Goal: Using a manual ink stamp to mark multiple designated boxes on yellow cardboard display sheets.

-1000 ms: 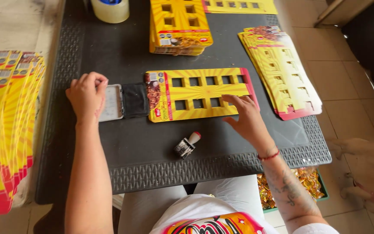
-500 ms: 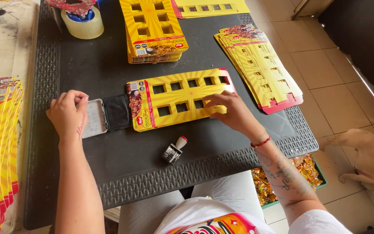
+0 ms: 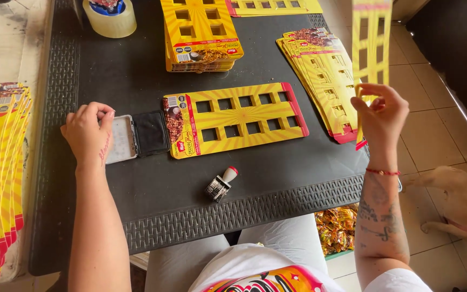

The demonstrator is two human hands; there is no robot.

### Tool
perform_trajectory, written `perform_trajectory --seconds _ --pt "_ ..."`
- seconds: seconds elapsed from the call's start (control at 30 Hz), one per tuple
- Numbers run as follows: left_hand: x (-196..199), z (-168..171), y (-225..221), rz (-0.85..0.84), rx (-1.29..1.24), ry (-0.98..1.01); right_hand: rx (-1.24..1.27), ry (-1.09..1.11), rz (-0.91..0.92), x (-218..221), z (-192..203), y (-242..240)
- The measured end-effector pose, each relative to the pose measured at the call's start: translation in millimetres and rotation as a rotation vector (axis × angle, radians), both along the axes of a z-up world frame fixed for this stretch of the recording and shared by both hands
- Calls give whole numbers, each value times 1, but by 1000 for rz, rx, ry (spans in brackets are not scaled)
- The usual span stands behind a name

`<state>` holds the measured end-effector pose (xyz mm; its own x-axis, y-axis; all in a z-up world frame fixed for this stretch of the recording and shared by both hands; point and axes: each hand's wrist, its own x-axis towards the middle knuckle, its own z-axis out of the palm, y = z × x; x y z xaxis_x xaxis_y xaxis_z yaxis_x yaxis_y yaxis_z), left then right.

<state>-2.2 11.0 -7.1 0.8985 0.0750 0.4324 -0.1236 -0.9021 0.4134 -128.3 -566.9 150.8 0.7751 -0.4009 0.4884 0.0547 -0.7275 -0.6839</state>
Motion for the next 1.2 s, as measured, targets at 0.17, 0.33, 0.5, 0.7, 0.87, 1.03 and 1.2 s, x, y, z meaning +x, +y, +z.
perform_trajectory --seconds 0.17,0.33,0.5,0.7,0.87,1.03,1.2 --pt "3 -8 3 29 93 -80 -149 124 -92 51 -90 -46" --pt "5 -6 6 69 160 -152 -434 63 38 25 -58 73" --pt "2 1 2 48 139 -149 -516 359 1030 -27 -29 204" --pt "8 -3 -1 84 101 -147 -334 380 1041 8 -43 222" --pt "5 1 -5 84 66 -89 -278 81 1093 66 -36 286" --pt "-1 13 -8 89 43 -61 -497 -222 1092 114 -71 359" --pt "0 10 -10 72 8 -18 -487 -235 1163 117 -91 377"
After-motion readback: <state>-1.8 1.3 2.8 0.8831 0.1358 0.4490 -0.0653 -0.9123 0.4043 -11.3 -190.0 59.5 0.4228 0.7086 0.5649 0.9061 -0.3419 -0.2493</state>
